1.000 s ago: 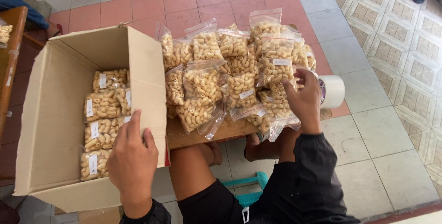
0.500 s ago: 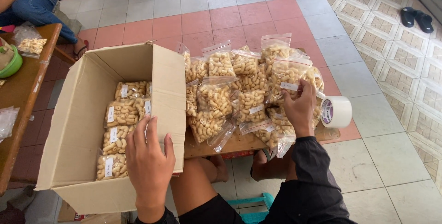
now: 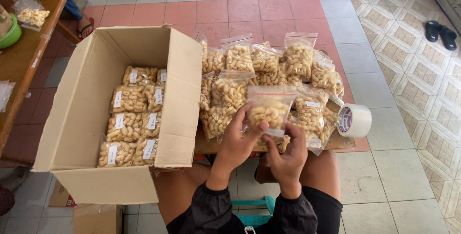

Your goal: Packing small plastic bags of snacks into a cardboard box for shipping.

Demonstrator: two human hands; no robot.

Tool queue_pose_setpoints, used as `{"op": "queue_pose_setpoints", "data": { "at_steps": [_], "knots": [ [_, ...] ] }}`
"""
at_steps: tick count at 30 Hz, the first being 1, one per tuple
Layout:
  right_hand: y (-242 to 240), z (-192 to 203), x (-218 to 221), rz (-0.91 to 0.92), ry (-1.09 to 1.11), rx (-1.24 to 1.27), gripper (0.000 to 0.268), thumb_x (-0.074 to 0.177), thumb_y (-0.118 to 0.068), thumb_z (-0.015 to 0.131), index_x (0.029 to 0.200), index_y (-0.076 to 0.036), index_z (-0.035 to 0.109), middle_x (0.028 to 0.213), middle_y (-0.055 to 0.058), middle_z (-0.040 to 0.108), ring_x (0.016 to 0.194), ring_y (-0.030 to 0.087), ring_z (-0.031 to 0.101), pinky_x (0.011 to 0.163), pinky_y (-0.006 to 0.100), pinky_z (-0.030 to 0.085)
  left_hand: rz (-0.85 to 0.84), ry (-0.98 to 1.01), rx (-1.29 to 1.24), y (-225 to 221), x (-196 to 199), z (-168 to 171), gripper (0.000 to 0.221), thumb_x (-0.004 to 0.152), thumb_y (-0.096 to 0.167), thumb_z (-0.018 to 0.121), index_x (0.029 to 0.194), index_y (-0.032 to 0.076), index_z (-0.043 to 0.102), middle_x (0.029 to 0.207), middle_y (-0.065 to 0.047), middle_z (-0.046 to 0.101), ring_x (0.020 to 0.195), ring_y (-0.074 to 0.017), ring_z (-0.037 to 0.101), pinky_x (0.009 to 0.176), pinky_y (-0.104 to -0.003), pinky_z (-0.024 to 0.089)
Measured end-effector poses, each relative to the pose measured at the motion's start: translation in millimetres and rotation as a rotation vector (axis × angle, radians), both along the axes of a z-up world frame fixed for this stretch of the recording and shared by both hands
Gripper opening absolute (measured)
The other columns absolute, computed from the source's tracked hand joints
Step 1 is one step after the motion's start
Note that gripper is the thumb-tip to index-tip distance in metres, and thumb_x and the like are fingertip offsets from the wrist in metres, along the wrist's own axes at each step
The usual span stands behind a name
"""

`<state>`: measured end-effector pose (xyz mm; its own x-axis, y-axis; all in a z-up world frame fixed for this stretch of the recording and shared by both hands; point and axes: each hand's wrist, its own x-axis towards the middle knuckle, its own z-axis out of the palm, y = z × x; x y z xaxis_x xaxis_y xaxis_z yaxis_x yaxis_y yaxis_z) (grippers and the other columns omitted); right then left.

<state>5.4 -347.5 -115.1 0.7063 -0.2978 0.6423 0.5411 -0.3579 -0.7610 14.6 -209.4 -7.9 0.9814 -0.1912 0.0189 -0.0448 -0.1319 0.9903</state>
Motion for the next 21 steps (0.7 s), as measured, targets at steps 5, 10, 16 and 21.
{"op": "queue_pose_setpoints", "data": {
  "at_steps": [5, 10, 16, 21],
  "knots": [
    [9, -6, -9, 0.11, 0.054, 0.039, 0.07, 0.071, -0.022, 0.087, 0.124, 0.006, 0.052, 0.105, 0.016, 0.054, 0.096, 0.027, 0.058, 0.089, 0.039, 0.049, 0.187, -0.047, -0.307, 1, 7, -22, 0.024, 0.101, 0.021, 0.056, 0.113, 0.007, 0.072, 0.097, -0.009, 0.072, 0.1, -0.0134, 0.059, 0.094, -0.036, 0.048],
    [-11, -21, -5, 0.214, 0.112, 0.291, 0.074, 0.081, -0.029, 0.076, 0.138, 0.002, 0.042, 0.116, 0.014, 0.051, 0.107, 0.022, 0.054, 0.095, 0.037, 0.047, 0.177, -0.099, -0.334, 6, 4, -29, 0.02, 0.099, 0.014, 0.058, 0.105, 0.006, 0.075, 0.096, -0.011, 0.076, 0.097, -0.0116, 0.061, 0.093, -0.034, 0.051],
    [-2, -14, -11, 0.136, 0.157, 0.484, 0.024, 0.087, -0.001, 0.071, 0.108, 0.006, 0.063, 0.085, 0.008, 0.062, 0.081, 0.012, 0.062, 0.077, 0.028, 0.052, 0.123, -0.128, -0.247, 5, 1, -40, 0.021, 0.1, 0.015, 0.059, 0.108, 0.003, 0.074, 0.088, -0.017, 0.074, 0.093, -0.0189, 0.063, 0.084, -0.041, 0.052],
    [8, 5, -12, 0.091, 0.146, 0.413, 0.033, 0.079, 0.003, 0.079, 0.106, 0.006, 0.061, 0.077, 0.01, 0.064, 0.079, 0.012, 0.065, 0.081, 0.029, 0.054, 0.091, -0.112, -0.143, 14, 5, -67, 0.018, 0.098, 0.016, 0.06, 0.103, 0.007, 0.075, 0.088, -0.013, 0.075, 0.093, -0.0156, 0.06, 0.085, -0.041, 0.052]
  ]
}}
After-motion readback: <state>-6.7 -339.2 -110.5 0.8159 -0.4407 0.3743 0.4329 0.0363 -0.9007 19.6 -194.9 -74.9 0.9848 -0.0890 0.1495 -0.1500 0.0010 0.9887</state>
